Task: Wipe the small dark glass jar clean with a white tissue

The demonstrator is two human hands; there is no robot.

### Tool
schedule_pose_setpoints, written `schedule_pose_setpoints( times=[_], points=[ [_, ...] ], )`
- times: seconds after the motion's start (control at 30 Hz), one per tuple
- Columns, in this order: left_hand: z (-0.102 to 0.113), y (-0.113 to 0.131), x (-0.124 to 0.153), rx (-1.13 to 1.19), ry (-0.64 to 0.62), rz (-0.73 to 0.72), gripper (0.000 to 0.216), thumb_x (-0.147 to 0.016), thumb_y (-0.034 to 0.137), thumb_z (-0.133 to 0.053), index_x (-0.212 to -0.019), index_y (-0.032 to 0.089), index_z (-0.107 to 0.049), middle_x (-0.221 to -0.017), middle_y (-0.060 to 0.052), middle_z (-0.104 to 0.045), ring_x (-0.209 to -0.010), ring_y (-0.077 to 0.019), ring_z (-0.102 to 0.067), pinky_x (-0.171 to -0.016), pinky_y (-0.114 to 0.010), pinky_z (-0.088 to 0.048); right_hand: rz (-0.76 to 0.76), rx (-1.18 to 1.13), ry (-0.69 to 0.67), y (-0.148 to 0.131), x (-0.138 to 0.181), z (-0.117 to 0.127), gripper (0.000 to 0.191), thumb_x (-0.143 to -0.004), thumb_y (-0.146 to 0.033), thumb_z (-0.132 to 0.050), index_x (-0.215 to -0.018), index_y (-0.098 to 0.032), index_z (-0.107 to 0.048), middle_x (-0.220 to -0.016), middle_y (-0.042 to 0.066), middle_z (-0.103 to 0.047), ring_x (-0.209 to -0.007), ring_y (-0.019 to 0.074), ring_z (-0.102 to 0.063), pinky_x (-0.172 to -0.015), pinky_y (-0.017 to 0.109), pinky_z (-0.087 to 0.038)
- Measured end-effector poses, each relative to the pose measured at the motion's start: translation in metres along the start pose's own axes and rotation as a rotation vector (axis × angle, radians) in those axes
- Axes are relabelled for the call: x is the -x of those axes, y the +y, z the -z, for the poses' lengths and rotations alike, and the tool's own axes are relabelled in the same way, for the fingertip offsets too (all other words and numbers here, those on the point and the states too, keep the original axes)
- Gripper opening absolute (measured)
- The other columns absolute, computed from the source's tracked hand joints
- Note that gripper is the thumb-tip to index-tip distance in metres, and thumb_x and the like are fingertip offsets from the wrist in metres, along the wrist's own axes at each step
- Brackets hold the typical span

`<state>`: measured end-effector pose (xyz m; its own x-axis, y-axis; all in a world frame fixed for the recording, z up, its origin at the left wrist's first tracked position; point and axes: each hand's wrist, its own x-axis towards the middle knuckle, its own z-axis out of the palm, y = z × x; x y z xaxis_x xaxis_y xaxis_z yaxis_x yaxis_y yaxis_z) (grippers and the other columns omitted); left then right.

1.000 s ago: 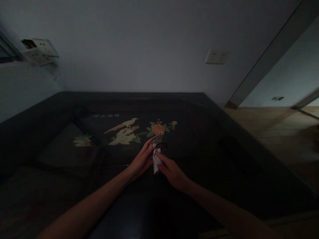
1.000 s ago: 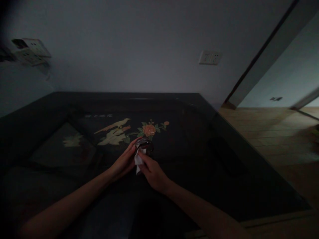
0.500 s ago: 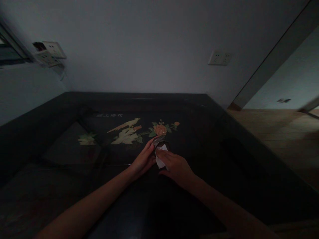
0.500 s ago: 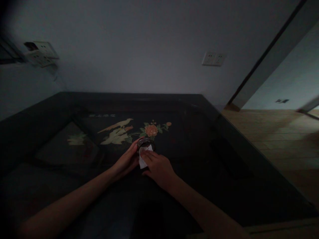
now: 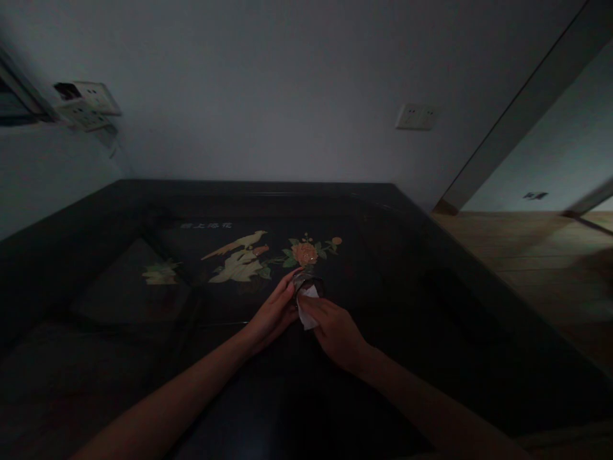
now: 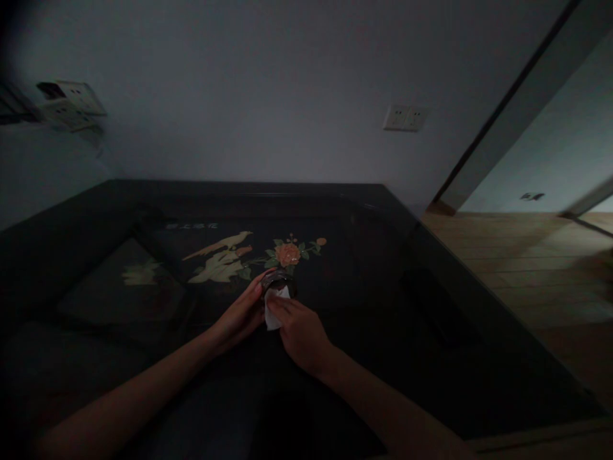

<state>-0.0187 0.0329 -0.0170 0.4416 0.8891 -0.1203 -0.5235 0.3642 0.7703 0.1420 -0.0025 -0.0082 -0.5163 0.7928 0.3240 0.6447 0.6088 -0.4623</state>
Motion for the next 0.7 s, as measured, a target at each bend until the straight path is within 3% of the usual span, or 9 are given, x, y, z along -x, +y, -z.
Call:
schedule_pose_setpoints(
  times=[0.13,0.23,0.33,0.47,0.6,0.7],
  points=[
    [-0.001,0.000,0.001,-0.012,0.004,-0.021,0.048,-0.085,0.037,-0.059,-0.131,0.030,-0.046,-0.125,-0.007,-0.058,-0.104,-0.0209,-0.058,-0.083,-0.031,-0.047,-0.181,-0.494,0.053,-0.005,0.001,-0.012,0.054,-0.083,-0.007,-0.041,-0.135,-0.019,-0.045,-0.128,0.010,-0.060,-0.092,0.0187,-0.068,-0.083,0.034,-0.057],
    [-0.003,0.001,0.002,-0.012,0.004,-0.015,0.049,-0.085,0.036,-0.060,-0.131,0.030,-0.045,-0.123,-0.007,-0.059,-0.095,-0.0186,-0.060,-0.078,-0.029,-0.048,-0.247,-0.676,0.045,-0.006,0.002,-0.016,0.050,-0.088,-0.015,-0.043,-0.138,-0.020,-0.041,-0.127,0.009,-0.059,-0.076,0.0147,-0.070,-0.073,0.030,-0.059],
    [-0.003,0.002,0.002,0.004,0.006,-0.010,0.047,-0.085,0.035,-0.060,-0.130,0.029,-0.047,-0.123,-0.007,-0.059,-0.100,-0.0191,-0.059,-0.083,-0.030,-0.047,-0.179,-0.505,0.042,-0.002,0.002,-0.012,0.050,-0.087,-0.012,-0.042,-0.137,-0.019,-0.043,-0.128,0.011,-0.060,-0.092,0.0185,-0.069,-0.084,0.034,-0.056],
    [-0.001,0.001,0.001,0.009,0.004,0.003,0.045,-0.086,0.036,-0.059,-0.129,0.030,-0.048,-0.127,-0.007,-0.056,-0.109,-0.0212,-0.056,-0.089,-0.033,-0.044,0.034,-0.023,-0.030,0.006,-0.001,0.003,0.052,-0.082,-0.002,-0.042,-0.132,-0.014,-0.050,-0.131,0.012,-0.057,-0.122,0.0211,-0.053,-0.102,0.039,-0.045],
    [0.000,0.001,0.000,0.048,-0.003,0.010,0.041,-0.086,0.034,-0.058,-0.126,0.031,-0.050,-0.130,-0.006,-0.054,-0.105,-0.0186,-0.057,-0.090,-0.034,-0.044,0.134,0.331,-0.086,0.013,-0.006,0.017,0.043,-0.086,-0.002,-0.043,-0.125,-0.015,-0.057,-0.128,0.010,-0.060,-0.122,0.0238,-0.053,-0.094,0.042,-0.050],
    [-0.001,0.002,0.000,0.053,0.007,0.017,0.040,-0.087,0.035,-0.057,-0.126,0.031,-0.049,-0.129,-0.006,-0.054,-0.104,-0.0182,-0.057,-0.090,-0.035,-0.044,0.135,0.367,-0.087,0.013,-0.006,0.019,0.043,-0.086,-0.002,-0.042,-0.125,-0.014,-0.057,-0.130,0.011,-0.059,-0.125,0.0254,-0.050,-0.094,0.044,-0.050]
  ],
)
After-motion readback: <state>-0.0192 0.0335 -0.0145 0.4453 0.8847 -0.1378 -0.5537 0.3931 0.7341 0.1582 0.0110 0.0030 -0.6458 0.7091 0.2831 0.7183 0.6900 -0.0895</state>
